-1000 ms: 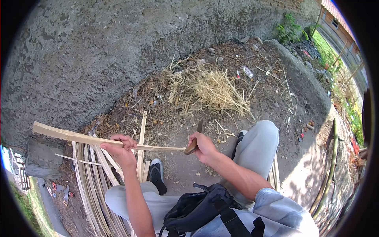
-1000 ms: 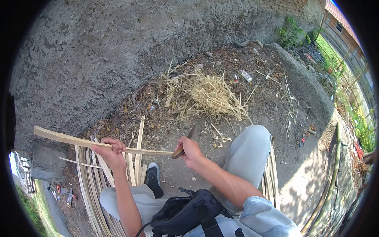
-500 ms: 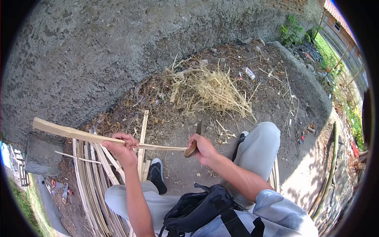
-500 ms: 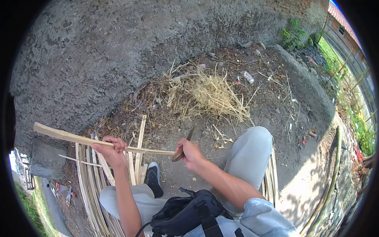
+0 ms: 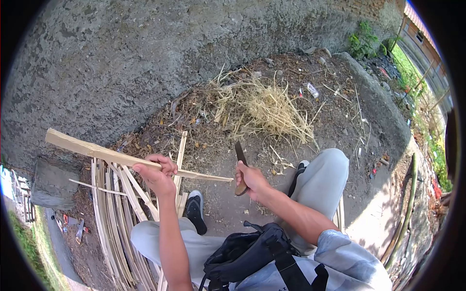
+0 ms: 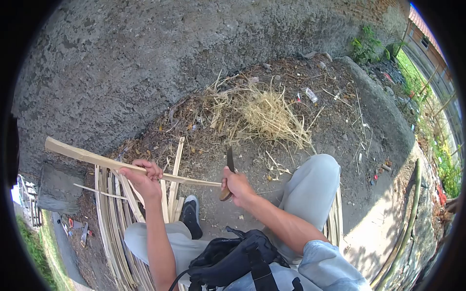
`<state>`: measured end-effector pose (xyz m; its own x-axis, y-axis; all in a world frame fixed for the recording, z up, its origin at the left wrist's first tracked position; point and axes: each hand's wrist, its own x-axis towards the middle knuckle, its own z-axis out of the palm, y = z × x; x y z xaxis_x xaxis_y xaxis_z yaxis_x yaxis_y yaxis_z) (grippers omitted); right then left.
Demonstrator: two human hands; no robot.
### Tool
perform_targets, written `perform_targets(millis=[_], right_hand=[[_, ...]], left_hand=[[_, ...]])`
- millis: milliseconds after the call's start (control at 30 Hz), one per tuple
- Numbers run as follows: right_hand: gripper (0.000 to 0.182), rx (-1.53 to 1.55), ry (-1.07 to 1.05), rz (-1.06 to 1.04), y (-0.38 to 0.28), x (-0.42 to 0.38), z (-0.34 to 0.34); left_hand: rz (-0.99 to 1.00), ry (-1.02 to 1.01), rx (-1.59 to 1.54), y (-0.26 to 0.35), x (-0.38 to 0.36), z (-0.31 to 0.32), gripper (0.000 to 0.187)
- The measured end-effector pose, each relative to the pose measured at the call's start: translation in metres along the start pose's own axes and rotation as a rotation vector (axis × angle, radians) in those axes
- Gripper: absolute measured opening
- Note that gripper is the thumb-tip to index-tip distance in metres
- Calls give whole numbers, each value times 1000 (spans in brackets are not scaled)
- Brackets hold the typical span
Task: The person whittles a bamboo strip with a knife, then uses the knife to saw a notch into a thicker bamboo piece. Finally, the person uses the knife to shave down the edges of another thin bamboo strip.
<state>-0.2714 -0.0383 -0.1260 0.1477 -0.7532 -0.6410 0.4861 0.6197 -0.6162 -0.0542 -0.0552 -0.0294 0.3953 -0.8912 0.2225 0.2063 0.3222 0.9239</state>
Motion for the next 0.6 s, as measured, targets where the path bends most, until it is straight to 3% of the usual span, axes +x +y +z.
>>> perform_targets(millis=[200, 300, 500, 600], right_hand=[[36, -645, -246, -420, 26, -29, 29], [35, -859, -256, -585, 21, -45, 39], [46, -1019, -160, -637, 30, -27, 37], [49, -1127, -133, -556, 51, 1, 28]], left_hand=[[20, -6, 18, -4, -6, 16, 78], [99, 80, 76, -3, -12, 29, 79], [107, 197, 82, -6, -16, 37, 78], [121, 256, 88, -8, -18, 41, 78]])
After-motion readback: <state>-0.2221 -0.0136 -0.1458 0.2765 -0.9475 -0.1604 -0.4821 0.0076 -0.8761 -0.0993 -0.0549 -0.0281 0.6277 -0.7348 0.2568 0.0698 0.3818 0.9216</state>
